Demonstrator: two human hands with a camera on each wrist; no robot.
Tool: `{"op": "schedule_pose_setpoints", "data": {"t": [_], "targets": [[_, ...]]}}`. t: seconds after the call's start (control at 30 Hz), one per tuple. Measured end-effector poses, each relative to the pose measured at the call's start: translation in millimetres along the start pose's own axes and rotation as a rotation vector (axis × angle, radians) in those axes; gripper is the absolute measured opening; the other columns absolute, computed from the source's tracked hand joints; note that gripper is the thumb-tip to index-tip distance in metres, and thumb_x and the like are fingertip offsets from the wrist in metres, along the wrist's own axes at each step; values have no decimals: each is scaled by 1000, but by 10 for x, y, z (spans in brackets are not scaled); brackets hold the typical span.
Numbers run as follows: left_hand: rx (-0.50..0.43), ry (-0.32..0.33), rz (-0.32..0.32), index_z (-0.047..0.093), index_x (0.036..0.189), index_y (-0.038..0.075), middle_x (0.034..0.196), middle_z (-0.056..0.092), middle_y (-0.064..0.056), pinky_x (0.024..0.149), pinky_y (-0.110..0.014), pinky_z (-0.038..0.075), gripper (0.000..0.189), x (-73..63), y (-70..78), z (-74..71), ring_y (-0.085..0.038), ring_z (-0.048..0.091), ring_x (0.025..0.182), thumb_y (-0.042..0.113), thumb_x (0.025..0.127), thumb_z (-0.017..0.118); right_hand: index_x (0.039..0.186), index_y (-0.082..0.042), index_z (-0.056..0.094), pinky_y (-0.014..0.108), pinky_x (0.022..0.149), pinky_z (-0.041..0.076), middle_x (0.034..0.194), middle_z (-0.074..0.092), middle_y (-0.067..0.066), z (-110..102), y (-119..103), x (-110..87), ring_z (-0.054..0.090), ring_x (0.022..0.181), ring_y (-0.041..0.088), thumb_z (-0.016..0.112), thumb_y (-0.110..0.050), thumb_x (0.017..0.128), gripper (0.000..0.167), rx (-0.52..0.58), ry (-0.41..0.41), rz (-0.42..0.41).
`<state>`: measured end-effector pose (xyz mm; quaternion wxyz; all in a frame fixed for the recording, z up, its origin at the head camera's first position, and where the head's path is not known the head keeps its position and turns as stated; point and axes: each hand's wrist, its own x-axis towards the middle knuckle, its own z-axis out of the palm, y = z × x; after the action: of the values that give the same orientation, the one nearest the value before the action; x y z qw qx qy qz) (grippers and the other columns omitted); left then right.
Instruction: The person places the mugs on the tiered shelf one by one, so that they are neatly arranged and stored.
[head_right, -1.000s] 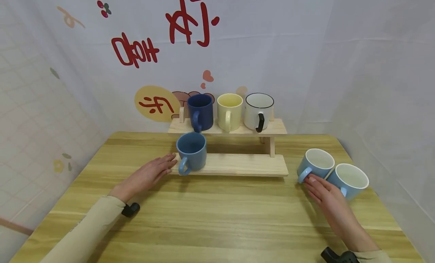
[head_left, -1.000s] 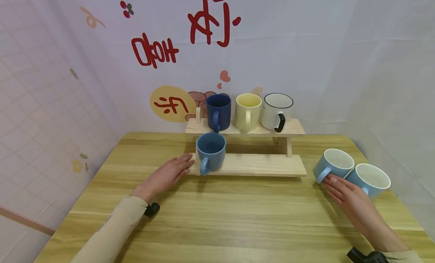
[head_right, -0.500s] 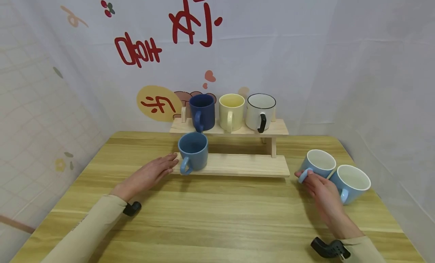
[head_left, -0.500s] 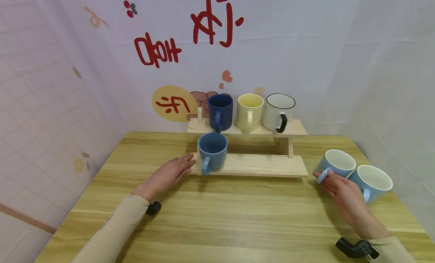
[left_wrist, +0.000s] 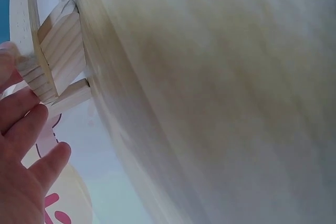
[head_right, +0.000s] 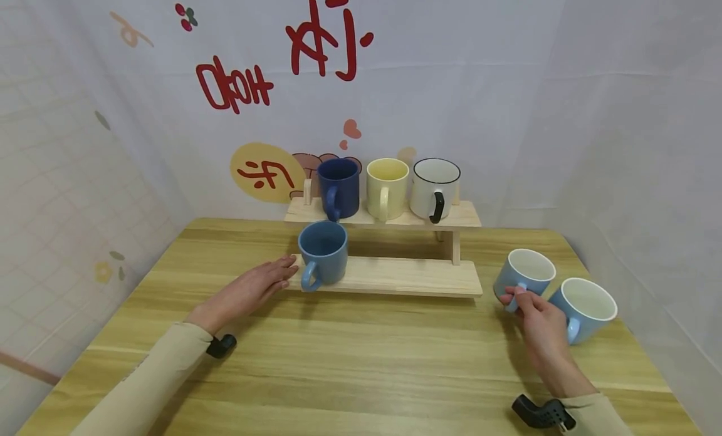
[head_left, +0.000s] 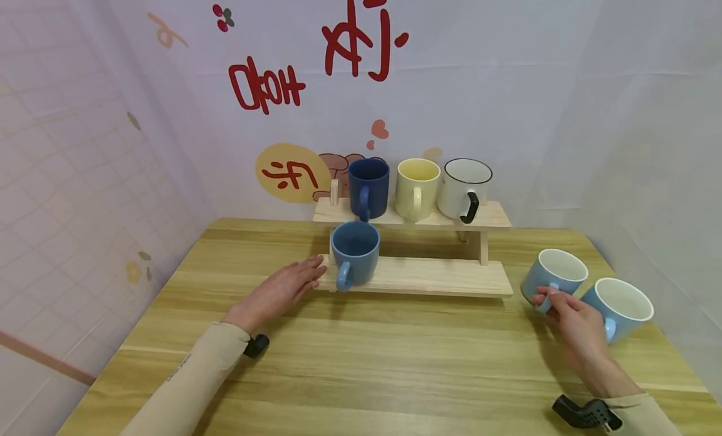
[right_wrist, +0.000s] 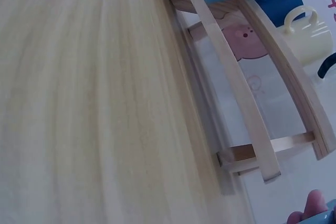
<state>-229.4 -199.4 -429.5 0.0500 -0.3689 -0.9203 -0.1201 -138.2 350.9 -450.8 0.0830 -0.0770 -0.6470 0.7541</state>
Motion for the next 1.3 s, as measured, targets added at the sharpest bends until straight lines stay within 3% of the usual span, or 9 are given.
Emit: {"op": "schedule_pose_setpoints", "data": {"t": [0.17,0.3,0.5,0.77,1.0,1.3], "targets": [[3,3,5,56,148,3,159,46,-15,115,-53,40,46,1,-8,6,-31,46,145,20,106,61,100,-13,78,12,81,53,92,77,-5,9,-8,-22,71,91,1,56,-17,108,24,93,11,-66],[0,-7,-4,55,149,3,159,45,-15,116,-54,39,46,18,-8,-8,-31,46,145,21,107,60,101,-7,77,14,85,54,90,77,0,54,-70,-47,73,90,6,57,-12,107,22,169,2,-159],[-68,-31,-58,46,156,5,162,42,-13,118,-54,36,52,23,-4,-22,-30,44,147,25,109,56,107,0,76,17,88,55,93,78,5,132,-256,-147,74,92,10,55,-6,107,22,226,-42,-264],[15,-28,-25,49,154,4,161,43,-14,113,-57,40,50,22,27,-32,-31,47,144,20,107,59,114,4,73,17,91,54,100,77,4,267,-426,-361,72,100,10,54,-7,107,23,151,-73,-267],[-15,-27,-53,50,153,3,162,42,-15,114,-56,40,48,5,37,1,-34,46,144,19,108,57,117,12,69,20,95,54,105,74,7,532,-505,-476,72,100,14,49,0,108,25,144,-134,-353],[-61,-20,-83,51,152,4,161,42,-14,113,-55,41,48,26,58,24,-33,46,145,20,108,58,115,13,68,20,97,52,97,76,6,740,-543,-555,70,99,14,48,0,108,25,98,-164,-356]]}}
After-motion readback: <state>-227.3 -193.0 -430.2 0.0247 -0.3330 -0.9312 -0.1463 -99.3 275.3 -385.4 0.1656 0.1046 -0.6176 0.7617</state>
